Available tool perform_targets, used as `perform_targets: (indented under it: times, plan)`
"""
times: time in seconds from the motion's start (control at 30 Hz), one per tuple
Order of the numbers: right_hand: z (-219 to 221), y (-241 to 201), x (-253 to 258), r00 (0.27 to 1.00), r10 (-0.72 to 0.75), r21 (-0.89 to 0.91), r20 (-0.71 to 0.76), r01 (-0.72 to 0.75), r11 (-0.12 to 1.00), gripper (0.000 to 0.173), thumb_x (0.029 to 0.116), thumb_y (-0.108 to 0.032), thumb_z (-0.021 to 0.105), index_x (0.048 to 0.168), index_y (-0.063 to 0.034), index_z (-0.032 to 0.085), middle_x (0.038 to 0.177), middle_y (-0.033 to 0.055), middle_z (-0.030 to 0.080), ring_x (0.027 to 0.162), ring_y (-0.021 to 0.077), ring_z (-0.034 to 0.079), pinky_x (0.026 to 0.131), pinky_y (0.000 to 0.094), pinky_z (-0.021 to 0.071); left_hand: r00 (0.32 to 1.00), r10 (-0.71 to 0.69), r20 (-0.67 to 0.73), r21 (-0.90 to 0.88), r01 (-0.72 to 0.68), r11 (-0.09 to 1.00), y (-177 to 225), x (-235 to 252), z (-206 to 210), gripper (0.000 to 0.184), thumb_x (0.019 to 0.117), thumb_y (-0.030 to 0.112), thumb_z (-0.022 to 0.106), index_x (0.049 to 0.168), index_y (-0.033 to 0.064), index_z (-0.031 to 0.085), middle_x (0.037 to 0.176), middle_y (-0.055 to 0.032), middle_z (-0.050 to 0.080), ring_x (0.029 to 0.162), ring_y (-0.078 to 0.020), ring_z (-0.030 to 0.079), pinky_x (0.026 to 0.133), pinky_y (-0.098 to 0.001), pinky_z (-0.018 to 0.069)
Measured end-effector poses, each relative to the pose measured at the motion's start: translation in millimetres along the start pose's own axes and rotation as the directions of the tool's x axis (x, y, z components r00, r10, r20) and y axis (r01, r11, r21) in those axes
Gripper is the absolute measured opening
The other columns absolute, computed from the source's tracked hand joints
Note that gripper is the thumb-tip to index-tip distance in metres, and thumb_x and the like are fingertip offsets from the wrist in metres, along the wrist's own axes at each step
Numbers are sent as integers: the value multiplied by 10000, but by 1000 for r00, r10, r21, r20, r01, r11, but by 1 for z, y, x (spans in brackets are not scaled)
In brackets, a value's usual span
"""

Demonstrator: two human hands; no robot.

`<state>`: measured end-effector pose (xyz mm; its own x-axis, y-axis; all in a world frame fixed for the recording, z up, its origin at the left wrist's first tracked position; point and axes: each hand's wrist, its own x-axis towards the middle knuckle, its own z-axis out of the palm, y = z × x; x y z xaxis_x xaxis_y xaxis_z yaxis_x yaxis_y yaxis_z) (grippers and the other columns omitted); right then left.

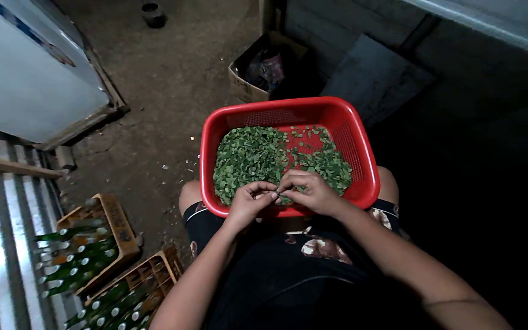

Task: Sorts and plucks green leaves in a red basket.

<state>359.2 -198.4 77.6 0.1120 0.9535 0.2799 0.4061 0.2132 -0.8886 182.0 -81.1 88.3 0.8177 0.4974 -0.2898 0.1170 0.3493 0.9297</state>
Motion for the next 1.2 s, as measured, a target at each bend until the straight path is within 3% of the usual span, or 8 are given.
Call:
perform_targets:
  times: [0.23, 0.53, 0.73, 0.97, 1.13, 1.2]
  plan:
    - [4, -5, 1, 996, 85, 86, 27, -87, 992, 258, 930, -166, 727, 1089, 37, 707, 1078, 106, 687, 913, 53, 647, 807, 195, 550, 998, 60, -37, 98, -56, 994, -1, 3, -3, 66, 915, -11, 683, 978, 9, 689, 871, 10, 709, 770, -53, 681, 752, -237, 590]
    - [14, -5, 5, 994, 88, 7, -57, -88, 996, 140, 948, -99, 674, 956, 28, 735, 968, 91, 699, 873, 42, 653, 809, 179, 548, 999, -10, -48, 18, 11, 1000, 4, 2, -6, 66, 930, -50, 662, 955, -5, 703, 860, -3, 733, 780, -74, 710, 782, -251, 609]
    - [17, -11, 8, 984, 176, 1, 13, -176, 984, 135, 892, -79, 636, 928, 42, 685, 910, 86, 657, 773, 10, 579, 703, 142, 486, 999, 41, -23, 79, -39, 996, -1, 2, -9, 72, 912, -43, 667, 912, 23, 695, 815, 25, 713, 754, -49, 685, 764, -236, 591]
    - [10, -14, 15, 958, 279, 124, 66, -285, 950, 78, 878, -60, 604, 923, -5, 633, 824, -46, 599, 716, -71, 526, 662, 107, 449, 998, 36, -51, 51, -34, 998, 1, 2, -13, 99, 914, -41, 642, 881, 46, 675, 768, 42, 700, 707, -41, 672, 722, -225, 582]
    - [3, -9, 18, 947, 322, 175, 5, -318, 932, 33, 877, -46, 610, 909, -47, 616, 812, -75, 594, 703, -60, 542, 656, 124, 473, 993, 20, -119, -18, -22, 1000, 3, -2, -21, 102, 931, -52, 624, 895, 30, 674, 777, 15, 700, 715, -67, 679, 738, -247, 591]
    - [4, -6, 21, 954, 296, 156, -48, -285, 946, 81, 874, -49, 636, 954, -37, 629, 887, -34, 628, 773, -18, 587, 713, 168, 515, 990, 27, -142, -34, -32, 999, 3, -4, -24, 103, 933, -52, 622, 895, 28, 675, 788, 12, 703, 729, -71, 685, 749, -252, 596]
